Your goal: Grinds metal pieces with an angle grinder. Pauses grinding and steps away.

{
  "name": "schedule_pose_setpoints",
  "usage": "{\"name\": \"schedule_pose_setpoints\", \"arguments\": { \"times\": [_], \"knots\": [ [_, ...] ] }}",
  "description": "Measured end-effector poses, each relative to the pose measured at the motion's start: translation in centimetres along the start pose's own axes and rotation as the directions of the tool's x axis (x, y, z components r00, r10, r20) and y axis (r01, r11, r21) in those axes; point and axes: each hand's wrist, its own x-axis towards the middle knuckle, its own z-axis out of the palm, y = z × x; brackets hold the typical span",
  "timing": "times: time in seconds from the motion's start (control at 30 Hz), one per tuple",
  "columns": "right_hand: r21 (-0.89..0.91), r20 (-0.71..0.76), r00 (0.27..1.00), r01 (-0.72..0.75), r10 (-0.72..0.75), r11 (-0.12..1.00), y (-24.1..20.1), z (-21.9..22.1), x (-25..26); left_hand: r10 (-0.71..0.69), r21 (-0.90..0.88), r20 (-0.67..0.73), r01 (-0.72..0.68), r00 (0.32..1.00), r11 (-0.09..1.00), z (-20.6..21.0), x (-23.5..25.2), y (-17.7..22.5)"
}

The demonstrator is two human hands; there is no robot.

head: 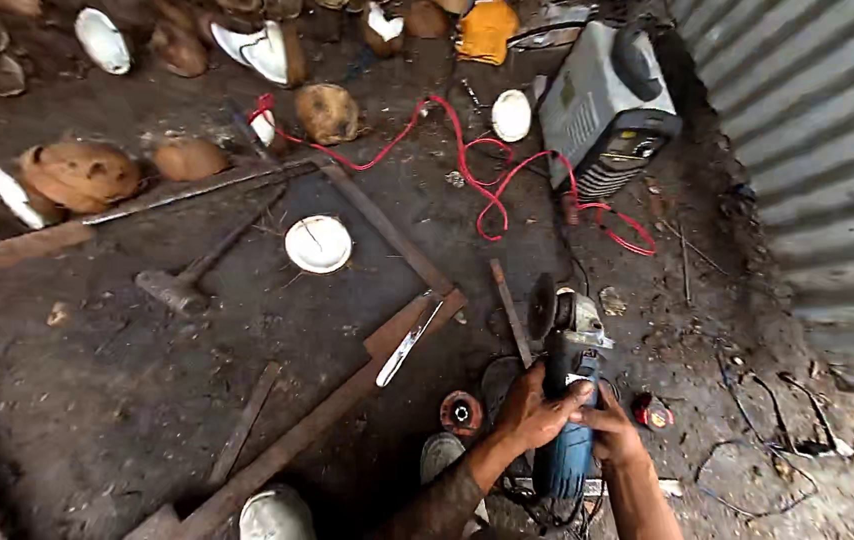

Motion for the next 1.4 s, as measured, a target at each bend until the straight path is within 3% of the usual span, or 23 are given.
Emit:
{"name": "schedule_pose_setpoints", "arguments": {
  "times": [0.07,0.1,0.27,0.43,0.63,0.93,1.0,1.1,1.17,1.23,1.27,1.33,1.4],
  "knots": [
    [0.125,0.15,0.989,-0.012,-0.007,0.992,0.5,-0.9,1.1,-0.016,0.075,0.026,0.014,1.0,0.997,-0.5,-0.1,0.2],
    [0.146,0.157,0.988,-0.022,-0.001,0.989,0.6,-0.8,1.5,-0.044,0.115,0.035,0.04,0.998,0.993,-0.7,-0.1,0.6],
    [0.065,-0.052,0.998,-0.022,0.025,0.998,1.2,2.0,1.9,-0.205,0.192,-0.009,0.203,0.979,0.96,-1.3,-0.2,2.5],
    [-0.092,-0.2,0.978,0.032,-0.05,0.995,2.5,3.8,2.7,-0.207,-0.092,-0.154,0.195,0.966,0.977,-0.8,0.3,-0.3],
    [-0.286,-0.238,0.971,-0.047,-0.024,0.957,3.6,4.8,2.4,-0.401,-0.351,-0.206,0.314,0.893,0.882,-1.0,0.1,-1.8],
    [-0.285,-0.246,0.969,-0.11,0.038,0.952,5.4,6.4,2.5,-0.517,-0.389,-0.224,0.411,0.826,0.824,-2.5,0.0,-2.9],
    [-0.252,-0.227,0.973,-0.11,0.052,0.961,5.5,6.6,2.5,-0.514,-0.357,-0.223,0.421,0.828,0.834,-2.7,-0.2,-2.9],
    [-0.23,-0.198,0.979,-0.1,0.054,0.968,5.1,6.6,2.8,-0.341,-0.275,-0.155,0.291,0.927,0.916,-3.7,-1.6,-2.9],
    [-0.27,-0.178,0.984,-0.071,0.023,0.96,4.9,6.1,3.3,-0.24,-0.092,-0.225,0.224,0.944,0.97,-5.2,-2.5,-2.3],
    [-0.3,-0.124,0.992,-0.038,0.0,0.953,4.4,5.0,4.0,-0.109,0.162,-0.502,0.217,0.858,0.963,-7.1,-3.3,-2.9],
    [-0.307,-0.098,0.995,-0.032,0.002,0.951,4.0,4.6,4.4,-0.046,0.307,-0.603,0.286,0.796,0.908,-8.8,-3.9,-3.5],
    [-0.352,-0.071,0.997,-0.038,0.014,0.935,3.1,4.5,5.1,0.09,0.524,-0.707,0.435,0.701,0.732,-12.2,-5.0,-5.4],
    [-0.428,-0.054,0.998,-0.048,0.027,0.903,2.5,4.9,5.8,0.152,0.616,-0.727,0.539,0.67,0.574,-14.9,-5.8,-7.7]
  ]
}}
